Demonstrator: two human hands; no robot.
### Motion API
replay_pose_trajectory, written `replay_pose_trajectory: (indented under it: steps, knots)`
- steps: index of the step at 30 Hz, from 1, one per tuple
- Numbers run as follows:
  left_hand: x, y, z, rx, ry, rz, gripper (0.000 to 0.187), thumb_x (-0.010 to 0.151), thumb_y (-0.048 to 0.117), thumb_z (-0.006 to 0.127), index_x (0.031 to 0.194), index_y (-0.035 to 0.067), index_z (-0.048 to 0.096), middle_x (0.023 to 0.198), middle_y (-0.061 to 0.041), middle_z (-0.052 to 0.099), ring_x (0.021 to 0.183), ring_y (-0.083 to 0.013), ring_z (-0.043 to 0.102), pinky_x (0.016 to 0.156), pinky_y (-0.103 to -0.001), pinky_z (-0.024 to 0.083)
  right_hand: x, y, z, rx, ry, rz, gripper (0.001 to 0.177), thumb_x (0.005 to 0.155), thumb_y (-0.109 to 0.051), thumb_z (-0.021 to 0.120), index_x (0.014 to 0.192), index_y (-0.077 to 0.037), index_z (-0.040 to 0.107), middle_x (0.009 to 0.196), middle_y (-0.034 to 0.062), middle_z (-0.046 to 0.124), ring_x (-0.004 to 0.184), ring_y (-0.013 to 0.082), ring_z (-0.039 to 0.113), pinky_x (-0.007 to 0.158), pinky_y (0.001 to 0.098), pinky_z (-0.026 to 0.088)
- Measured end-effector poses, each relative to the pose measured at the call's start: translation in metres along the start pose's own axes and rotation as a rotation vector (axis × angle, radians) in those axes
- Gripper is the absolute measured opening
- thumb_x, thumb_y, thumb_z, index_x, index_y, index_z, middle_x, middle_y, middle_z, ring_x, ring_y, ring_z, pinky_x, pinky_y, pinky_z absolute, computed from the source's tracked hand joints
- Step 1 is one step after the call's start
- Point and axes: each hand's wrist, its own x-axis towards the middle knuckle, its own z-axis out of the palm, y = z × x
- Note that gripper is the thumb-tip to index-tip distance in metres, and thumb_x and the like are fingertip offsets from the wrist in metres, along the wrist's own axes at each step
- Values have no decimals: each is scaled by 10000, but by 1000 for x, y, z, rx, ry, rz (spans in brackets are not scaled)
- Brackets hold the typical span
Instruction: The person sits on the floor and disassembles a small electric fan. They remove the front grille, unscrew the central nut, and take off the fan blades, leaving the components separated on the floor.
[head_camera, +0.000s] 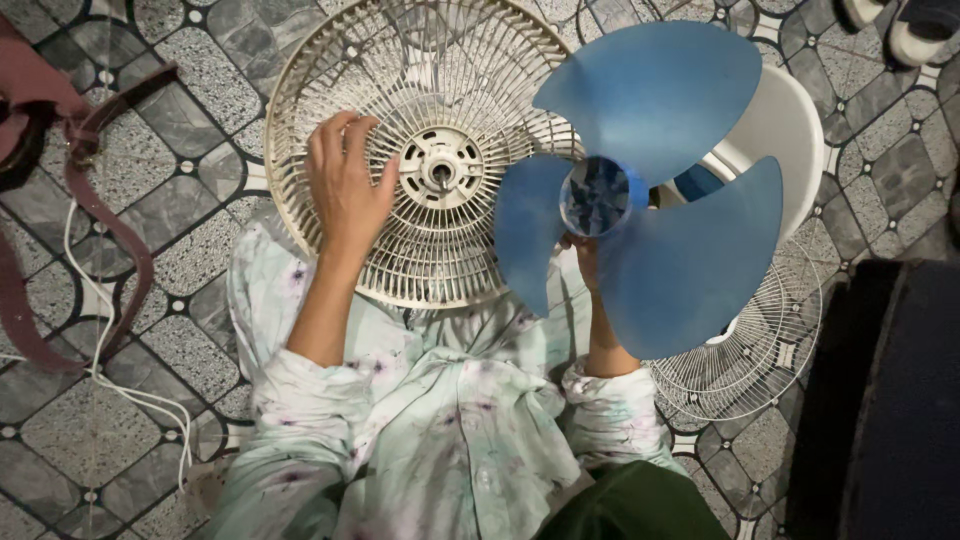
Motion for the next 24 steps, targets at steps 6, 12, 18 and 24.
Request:
replay_pose_trajectory:
  steps: [6, 12, 18, 24]
  knots:
    - [12, 9, 26, 14, -8, 95, 520, 871, 154, 843, 1342, 103, 628, 1435, -133, 469, 1377, -335, 428, 1143, -508, 387, 6, -5, 4, -13, 13, -15, 390, 1003, -353, 628, 1286, -85, 612, 1139, 73, 635, 974, 184, 572, 889, 366, 453]
    - [7, 2, 32, 60, -34, 82, 489, 887, 137, 819, 1339, 111, 636, 1443, -130, 457, 1382, -329, 421, 1150, -516, 382, 10, -5, 24, -35, 6, -14, 392, 1004, -349, 634, 1290, -82, 610, 1145, 74, 637, 984, 186, 578, 899, 367, 459]
    - [-11, 12, 35, 5, -32, 124, 489, 906, 83, 780, 1363, 184, 637, 1483, -87, 454, 1459, -325, 374, 1238, -540, 296, 8, -9, 36, -43, 11, -25, 394, 1004, -346, 640, 1293, -80, 607, 1152, 75, 640, 995, 187, 583, 909, 367, 465]
    - [-12, 21, 29, -81, -127, 165, 634, 742, 177, 864, 1337, 225, 649, 1513, -129, 441, 1498, -385, 259, 1213, -651, 136, 15, -3, 12, -9, 34, -36, 397, 1004, -342, 647, 1297, -77, 604, 1158, 76, 642, 1005, 189, 589, 918, 368, 471]
